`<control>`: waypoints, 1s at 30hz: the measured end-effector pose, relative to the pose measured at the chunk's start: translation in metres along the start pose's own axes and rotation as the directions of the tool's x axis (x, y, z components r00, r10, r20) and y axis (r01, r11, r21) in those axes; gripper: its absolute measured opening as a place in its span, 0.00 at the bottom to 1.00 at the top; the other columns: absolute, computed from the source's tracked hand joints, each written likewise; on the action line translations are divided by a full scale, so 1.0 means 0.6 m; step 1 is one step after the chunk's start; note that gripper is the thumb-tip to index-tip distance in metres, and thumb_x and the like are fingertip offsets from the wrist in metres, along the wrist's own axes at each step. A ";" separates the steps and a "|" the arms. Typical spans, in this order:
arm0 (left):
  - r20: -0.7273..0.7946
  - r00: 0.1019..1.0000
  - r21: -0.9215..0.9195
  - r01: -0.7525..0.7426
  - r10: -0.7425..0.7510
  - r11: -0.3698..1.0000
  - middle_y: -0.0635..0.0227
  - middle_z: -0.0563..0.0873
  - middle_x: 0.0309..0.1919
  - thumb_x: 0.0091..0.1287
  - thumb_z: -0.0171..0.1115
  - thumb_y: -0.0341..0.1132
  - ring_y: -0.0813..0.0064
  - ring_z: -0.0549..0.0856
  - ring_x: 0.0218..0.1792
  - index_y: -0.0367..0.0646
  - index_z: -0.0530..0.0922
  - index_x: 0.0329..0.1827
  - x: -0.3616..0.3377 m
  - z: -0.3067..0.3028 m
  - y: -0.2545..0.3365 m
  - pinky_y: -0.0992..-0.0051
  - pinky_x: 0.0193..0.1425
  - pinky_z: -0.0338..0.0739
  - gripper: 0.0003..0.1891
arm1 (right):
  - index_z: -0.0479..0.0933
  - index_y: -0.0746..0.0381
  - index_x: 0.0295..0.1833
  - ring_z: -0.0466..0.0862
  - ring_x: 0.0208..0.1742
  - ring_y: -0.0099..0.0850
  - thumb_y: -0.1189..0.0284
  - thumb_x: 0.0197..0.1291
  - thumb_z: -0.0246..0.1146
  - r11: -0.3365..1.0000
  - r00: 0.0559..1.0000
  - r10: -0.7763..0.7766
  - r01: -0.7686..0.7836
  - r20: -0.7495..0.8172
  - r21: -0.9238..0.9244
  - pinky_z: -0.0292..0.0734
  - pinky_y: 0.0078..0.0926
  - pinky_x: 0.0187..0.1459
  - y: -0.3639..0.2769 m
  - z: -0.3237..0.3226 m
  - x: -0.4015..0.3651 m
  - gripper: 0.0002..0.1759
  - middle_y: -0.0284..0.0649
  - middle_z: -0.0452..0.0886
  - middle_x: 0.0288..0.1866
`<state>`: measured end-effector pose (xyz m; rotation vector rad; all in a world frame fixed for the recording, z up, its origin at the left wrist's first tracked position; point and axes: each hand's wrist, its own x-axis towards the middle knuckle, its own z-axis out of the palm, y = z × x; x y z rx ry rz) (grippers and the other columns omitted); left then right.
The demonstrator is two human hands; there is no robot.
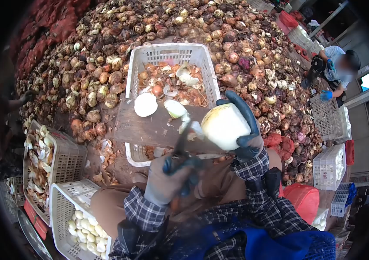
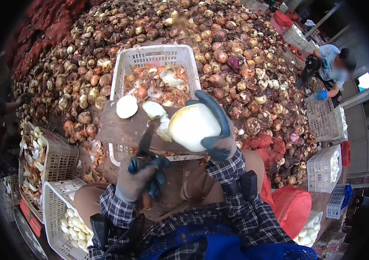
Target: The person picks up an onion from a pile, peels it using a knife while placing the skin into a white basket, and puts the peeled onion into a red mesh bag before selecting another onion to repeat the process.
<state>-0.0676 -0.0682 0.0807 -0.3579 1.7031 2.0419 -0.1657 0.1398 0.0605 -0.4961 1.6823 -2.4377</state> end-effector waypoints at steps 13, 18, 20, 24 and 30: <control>-0.445 0.875 0.895 0.442 0.190 0.058 0.52 0.84 0.46 0.65 0.54 0.41 0.56 0.86 0.44 0.37 0.71 0.54 0.090 -0.028 -0.107 0.60 0.46 0.80 0.19 | 0.57 0.58 0.72 0.64 0.68 0.59 0.47 0.54 0.66 0.057 0.971 0.174 -0.175 0.163 0.983 0.66 0.59 0.65 0.032 -0.019 -0.018 0.47 0.55 0.61 0.69; -0.455 0.889 0.890 0.455 0.059 0.004 0.51 0.81 0.52 0.64 0.58 0.41 0.57 0.85 0.48 0.31 0.67 0.62 0.098 -0.021 -0.152 0.63 0.46 0.81 0.28 | 0.55 0.59 0.72 0.64 0.67 0.57 0.49 0.53 0.67 0.179 0.993 0.115 -0.062 0.042 0.982 0.68 0.57 0.64 0.040 -0.031 -0.008 0.47 0.56 0.61 0.68; -0.443 0.896 0.891 0.444 0.033 -0.092 0.52 0.82 0.51 0.66 0.54 0.37 0.59 0.85 0.47 0.30 0.68 0.60 0.075 -0.015 -0.177 0.63 0.44 0.82 0.23 | 0.55 0.59 0.72 0.65 0.66 0.55 0.50 0.52 0.68 0.162 0.987 0.155 -0.076 0.051 0.984 0.70 0.55 0.62 0.039 -0.028 -0.011 0.48 0.56 0.62 0.66; -0.455 0.890 0.880 0.455 0.033 -0.138 0.52 0.85 0.46 0.66 0.53 0.37 0.62 0.87 0.45 0.34 0.74 0.54 0.039 -0.008 -0.225 0.61 0.49 0.79 0.19 | 0.53 0.65 0.72 0.68 0.63 0.51 0.49 0.52 0.68 0.161 0.983 0.126 -0.152 0.133 0.975 0.75 0.49 0.57 0.026 -0.012 -0.011 0.51 0.57 0.63 0.65; -0.221 0.953 0.966 0.185 0.208 0.180 0.53 0.86 0.34 0.63 0.57 0.36 0.64 0.87 0.34 0.37 0.78 0.48 -0.028 -0.010 -0.222 0.62 0.34 0.81 0.15 | 0.50 0.73 0.72 0.74 0.54 0.45 0.50 0.52 0.68 0.087 0.948 -0.009 -0.317 0.319 0.944 0.79 0.35 0.49 0.010 -0.004 -0.013 0.55 0.56 0.66 0.62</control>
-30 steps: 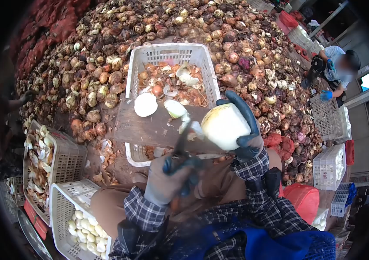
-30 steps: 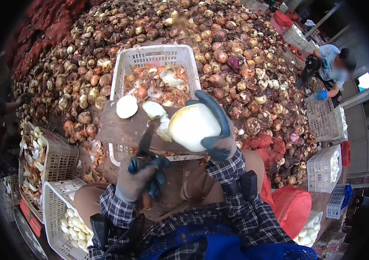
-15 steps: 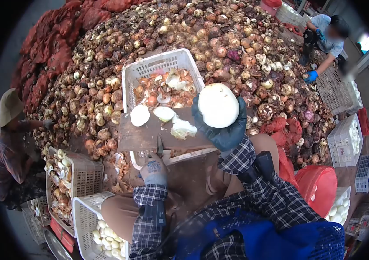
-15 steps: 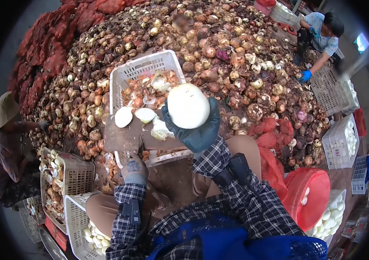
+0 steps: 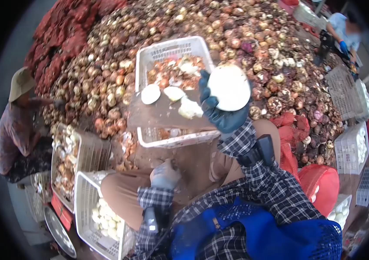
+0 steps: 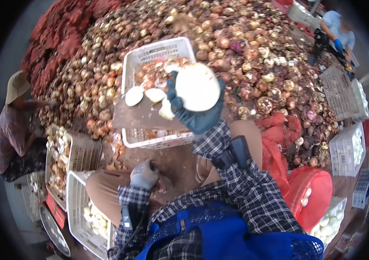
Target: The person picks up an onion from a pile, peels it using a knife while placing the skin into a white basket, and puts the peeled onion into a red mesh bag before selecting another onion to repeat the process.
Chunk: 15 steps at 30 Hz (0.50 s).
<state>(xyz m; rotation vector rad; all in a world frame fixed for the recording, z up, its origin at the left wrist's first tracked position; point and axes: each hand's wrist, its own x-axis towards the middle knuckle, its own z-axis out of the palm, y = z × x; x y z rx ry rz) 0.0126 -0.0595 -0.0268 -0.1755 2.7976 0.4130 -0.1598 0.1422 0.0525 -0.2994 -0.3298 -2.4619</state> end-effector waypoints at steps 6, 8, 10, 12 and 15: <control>0.445 0.893 -0.851 0.398 -0.068 -0.344 0.63 0.81 0.25 0.66 0.51 0.39 0.74 0.76 0.18 0.38 0.76 0.46 0.063 0.034 -0.042 0.72 0.19 0.74 0.14 | 0.51 0.65 0.74 0.77 0.50 0.41 0.48 0.54 0.65 0.988 0.992 0.107 -0.113 0.061 0.102 0.77 0.29 0.41 -0.004 0.006 -0.006 0.51 0.54 0.70 0.59; 0.411 0.900 -0.835 0.307 -0.147 -0.456 0.64 0.81 0.25 0.66 0.52 0.38 0.74 0.75 0.18 0.36 0.75 0.50 0.042 0.044 -0.021 0.72 0.19 0.73 0.16 | 0.51 0.64 0.75 0.78 0.49 0.43 0.47 0.53 0.65 0.984 0.983 0.138 -0.150 0.123 0.097 0.77 0.29 0.37 -0.008 0.018 -0.005 0.52 0.56 0.70 0.58; 0.443 0.888 -0.850 0.373 -0.122 -0.372 0.62 0.82 0.25 0.67 0.52 0.36 0.74 0.76 0.16 0.35 0.76 0.48 0.027 0.045 -0.019 0.73 0.17 0.72 0.14 | 0.48 0.60 0.76 0.79 0.46 0.43 0.45 0.54 0.64 0.986 0.976 0.148 -0.159 0.161 0.058 0.79 0.32 0.37 -0.012 0.029 -0.010 0.53 0.57 0.70 0.56; 0.295 0.947 -0.953 0.283 -0.129 -0.106 0.60 0.83 0.24 0.67 0.53 0.37 0.72 0.77 0.15 0.32 0.78 0.46 0.014 0.036 -0.007 0.74 0.15 0.73 0.15 | 0.44 0.57 0.77 0.78 0.45 0.45 0.41 0.52 0.63 0.986 0.962 0.162 -0.166 0.218 0.004 0.80 0.35 0.38 -0.021 0.027 -0.017 0.56 0.58 0.69 0.57; 0.113 0.983 -0.990 0.123 -0.143 0.068 0.58 0.82 0.21 0.67 0.55 0.34 0.70 0.78 0.12 0.31 0.78 0.43 0.008 0.000 0.027 0.73 0.13 0.75 0.12 | 0.44 0.58 0.77 0.78 0.45 0.49 0.35 0.47 0.63 0.977 0.958 0.151 -0.107 0.242 -0.187 0.79 0.38 0.41 -0.028 0.055 -0.027 0.62 0.58 0.70 0.57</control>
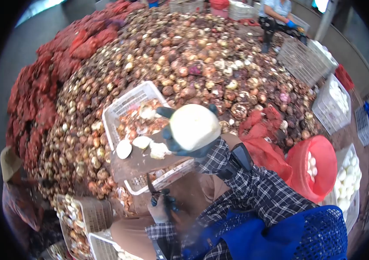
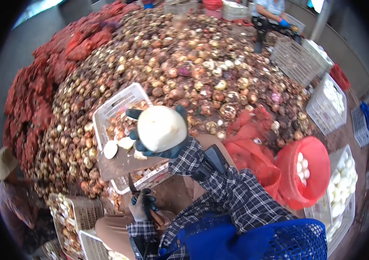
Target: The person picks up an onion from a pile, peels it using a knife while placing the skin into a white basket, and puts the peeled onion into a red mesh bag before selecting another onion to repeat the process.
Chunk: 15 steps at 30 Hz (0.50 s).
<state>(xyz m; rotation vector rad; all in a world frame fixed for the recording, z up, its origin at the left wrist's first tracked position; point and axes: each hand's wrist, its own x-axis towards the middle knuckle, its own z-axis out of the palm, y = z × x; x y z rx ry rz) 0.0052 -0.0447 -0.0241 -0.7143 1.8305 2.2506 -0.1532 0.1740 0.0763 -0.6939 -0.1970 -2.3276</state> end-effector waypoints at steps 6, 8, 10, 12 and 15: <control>-0.103 0.994 0.127 0.033 -0.020 0.991 0.58 0.81 0.22 0.62 0.60 0.35 0.69 0.78 0.14 0.34 0.79 0.40 0.061 -0.001 -0.004 0.73 0.14 0.74 0.11 | 0.44 0.71 0.75 0.80 0.53 0.51 0.42 0.46 0.66 0.841 0.961 -0.277 0.249 0.013 -0.480 0.78 0.46 0.51 -0.056 0.121 -0.087 0.63 0.61 0.72 0.60; -0.126 0.992 0.140 0.032 -0.015 0.990 0.59 0.80 0.21 0.60 0.62 0.39 0.70 0.76 0.12 0.35 0.79 0.40 0.055 0.010 -0.001 0.74 0.14 0.73 0.14 | 0.49 0.73 0.73 0.79 0.56 0.51 0.46 0.49 0.64 0.597 0.931 -0.363 0.268 0.043 -0.756 0.77 0.46 0.55 -0.082 0.180 -0.155 0.57 0.59 0.70 0.63; -0.120 0.992 0.181 0.054 -0.032 0.982 0.61 0.80 0.21 0.58 0.63 0.41 0.70 0.74 0.12 0.37 0.80 0.41 0.060 0.006 -0.006 0.73 0.14 0.70 0.15 | 0.55 0.74 0.71 0.77 0.60 0.50 0.47 0.52 0.63 0.366 0.775 -0.631 0.254 -0.038 -0.895 0.75 0.47 0.59 -0.091 0.249 -0.241 0.52 0.57 0.69 0.65; -0.131 0.989 0.253 0.106 -0.074 0.962 0.67 0.79 0.23 0.59 0.64 0.43 0.75 0.73 0.16 0.42 0.80 0.40 0.057 0.011 -0.003 0.75 0.18 0.69 0.14 | 0.58 0.74 0.70 0.75 0.63 0.49 0.50 0.56 0.61 0.275 0.646 -0.760 0.234 -0.062 -0.932 0.73 0.47 0.63 -0.103 0.320 -0.332 0.47 0.57 0.68 0.67; -0.118 0.989 0.242 0.115 -0.088 0.963 0.69 0.78 0.23 0.60 0.63 0.43 0.77 0.71 0.17 0.43 0.80 0.40 0.064 0.008 -0.013 0.75 0.21 0.68 0.13 | 0.66 0.71 0.65 0.79 0.58 0.46 0.61 0.58 0.65 0.101 0.439 -0.896 0.061 -0.064 -0.993 0.78 0.47 0.58 -0.097 0.404 -0.470 0.35 0.54 0.75 0.60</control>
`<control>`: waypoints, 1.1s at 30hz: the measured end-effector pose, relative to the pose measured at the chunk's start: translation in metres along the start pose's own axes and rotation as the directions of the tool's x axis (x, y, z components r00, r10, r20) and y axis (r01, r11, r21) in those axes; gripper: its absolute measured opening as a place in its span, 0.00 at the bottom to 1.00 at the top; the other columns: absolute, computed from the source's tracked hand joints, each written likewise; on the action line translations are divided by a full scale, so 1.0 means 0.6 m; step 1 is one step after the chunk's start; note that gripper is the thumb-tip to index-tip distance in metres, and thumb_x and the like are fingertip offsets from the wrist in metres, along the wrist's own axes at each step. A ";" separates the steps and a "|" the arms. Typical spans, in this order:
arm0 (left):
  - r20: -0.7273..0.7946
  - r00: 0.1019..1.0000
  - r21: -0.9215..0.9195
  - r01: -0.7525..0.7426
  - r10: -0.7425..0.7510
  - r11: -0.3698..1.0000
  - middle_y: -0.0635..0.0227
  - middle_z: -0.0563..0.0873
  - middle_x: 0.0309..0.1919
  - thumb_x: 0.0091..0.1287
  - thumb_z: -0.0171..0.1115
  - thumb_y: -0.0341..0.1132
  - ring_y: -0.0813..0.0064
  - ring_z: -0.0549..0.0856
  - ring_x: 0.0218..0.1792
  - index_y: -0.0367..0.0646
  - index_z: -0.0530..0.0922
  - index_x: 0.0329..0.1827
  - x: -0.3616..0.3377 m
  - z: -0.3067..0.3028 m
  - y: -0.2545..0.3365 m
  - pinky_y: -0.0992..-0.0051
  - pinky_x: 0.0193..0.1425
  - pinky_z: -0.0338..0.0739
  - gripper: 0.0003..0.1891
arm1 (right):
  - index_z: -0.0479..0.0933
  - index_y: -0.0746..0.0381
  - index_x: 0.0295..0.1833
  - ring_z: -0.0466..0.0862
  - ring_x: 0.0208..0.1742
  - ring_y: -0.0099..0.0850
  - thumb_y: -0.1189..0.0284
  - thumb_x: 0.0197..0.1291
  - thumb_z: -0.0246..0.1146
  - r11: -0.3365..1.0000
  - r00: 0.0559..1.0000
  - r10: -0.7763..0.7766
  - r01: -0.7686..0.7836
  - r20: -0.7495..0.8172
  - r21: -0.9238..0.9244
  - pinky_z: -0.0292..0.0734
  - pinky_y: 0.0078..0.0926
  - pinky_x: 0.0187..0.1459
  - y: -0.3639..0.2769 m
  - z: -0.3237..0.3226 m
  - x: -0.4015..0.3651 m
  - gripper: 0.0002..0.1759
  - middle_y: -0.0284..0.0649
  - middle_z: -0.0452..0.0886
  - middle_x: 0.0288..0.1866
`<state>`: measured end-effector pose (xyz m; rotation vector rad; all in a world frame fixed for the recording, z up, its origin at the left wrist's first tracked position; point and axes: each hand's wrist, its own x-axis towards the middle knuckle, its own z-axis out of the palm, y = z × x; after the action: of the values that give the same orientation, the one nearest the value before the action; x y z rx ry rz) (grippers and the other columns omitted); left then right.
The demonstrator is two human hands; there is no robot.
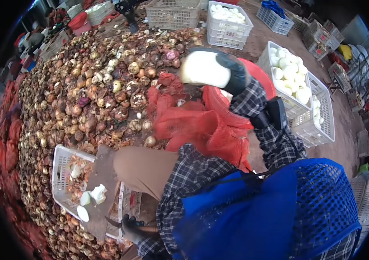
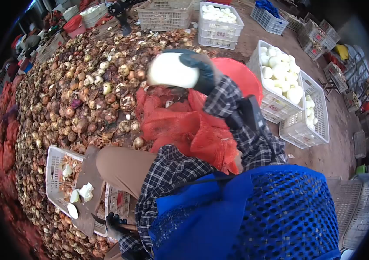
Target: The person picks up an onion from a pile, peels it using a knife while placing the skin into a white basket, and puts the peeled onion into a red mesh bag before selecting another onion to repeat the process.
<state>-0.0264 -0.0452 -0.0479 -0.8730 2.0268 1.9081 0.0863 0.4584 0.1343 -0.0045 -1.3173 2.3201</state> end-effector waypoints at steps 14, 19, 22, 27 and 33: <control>0.020 1.000 -0.093 -0.020 0.022 0.995 0.58 0.80 0.22 0.60 0.61 0.39 0.67 0.75 0.12 0.35 0.78 0.40 0.023 -0.027 -0.029 0.71 0.13 0.73 0.14 | 0.79 0.69 0.48 0.83 0.38 0.31 0.57 0.41 0.76 0.328 0.362 -0.235 -0.844 -0.902 -0.424 0.78 0.29 0.42 0.091 -0.340 -0.069 0.33 0.44 0.84 0.39; 0.026 0.997 -0.100 -0.071 0.074 0.992 0.58 0.80 0.21 0.61 0.62 0.38 0.68 0.76 0.11 0.34 0.78 0.40 0.008 -0.013 -0.013 0.72 0.12 0.74 0.14 | 0.69 0.68 0.64 0.80 0.54 0.33 0.65 0.46 0.73 0.439 0.537 -0.397 -0.601 -0.744 -0.668 0.78 0.28 0.51 0.121 -0.258 -0.019 0.39 0.48 0.78 0.57; 0.037 0.990 -0.086 -0.135 0.139 0.987 0.59 0.81 0.21 0.64 0.62 0.38 0.72 0.76 0.11 0.35 0.78 0.44 0.004 -0.001 0.001 0.78 0.12 0.71 0.14 | 0.70 0.66 0.63 0.79 0.55 0.32 0.71 0.50 0.70 0.560 0.741 -0.403 -0.265 -0.537 -0.785 0.75 0.27 0.55 0.172 -0.205 0.019 0.33 0.46 0.78 0.56; 0.062 0.985 -0.008 -0.163 0.163 0.987 0.61 0.82 0.22 0.67 0.61 0.39 0.76 0.74 0.11 0.34 0.78 0.48 -0.008 0.023 0.036 0.80 0.13 0.70 0.16 | 0.73 0.66 0.60 0.80 0.54 0.32 0.70 0.51 0.70 0.577 0.955 -0.023 -0.229 -0.296 -0.784 0.75 0.29 0.57 0.331 -0.106 0.056 0.30 0.44 0.80 0.53; 0.008 0.986 0.094 -0.168 0.168 0.981 0.60 0.82 0.23 0.68 0.55 0.34 0.77 0.75 0.11 0.29 0.75 0.52 0.000 0.003 0.048 0.81 0.14 0.71 0.16 | 0.76 0.58 0.56 0.76 0.58 0.49 0.59 0.49 0.65 -0.332 0.851 0.517 0.102 -0.091 -0.938 0.68 0.40 0.62 0.524 -0.070 0.035 0.28 0.49 0.77 0.54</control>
<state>-0.0426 -0.0440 -0.0242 -0.6994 2.2344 1.8758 -0.0472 0.3660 -0.1392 -0.3904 -3.3503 0.4250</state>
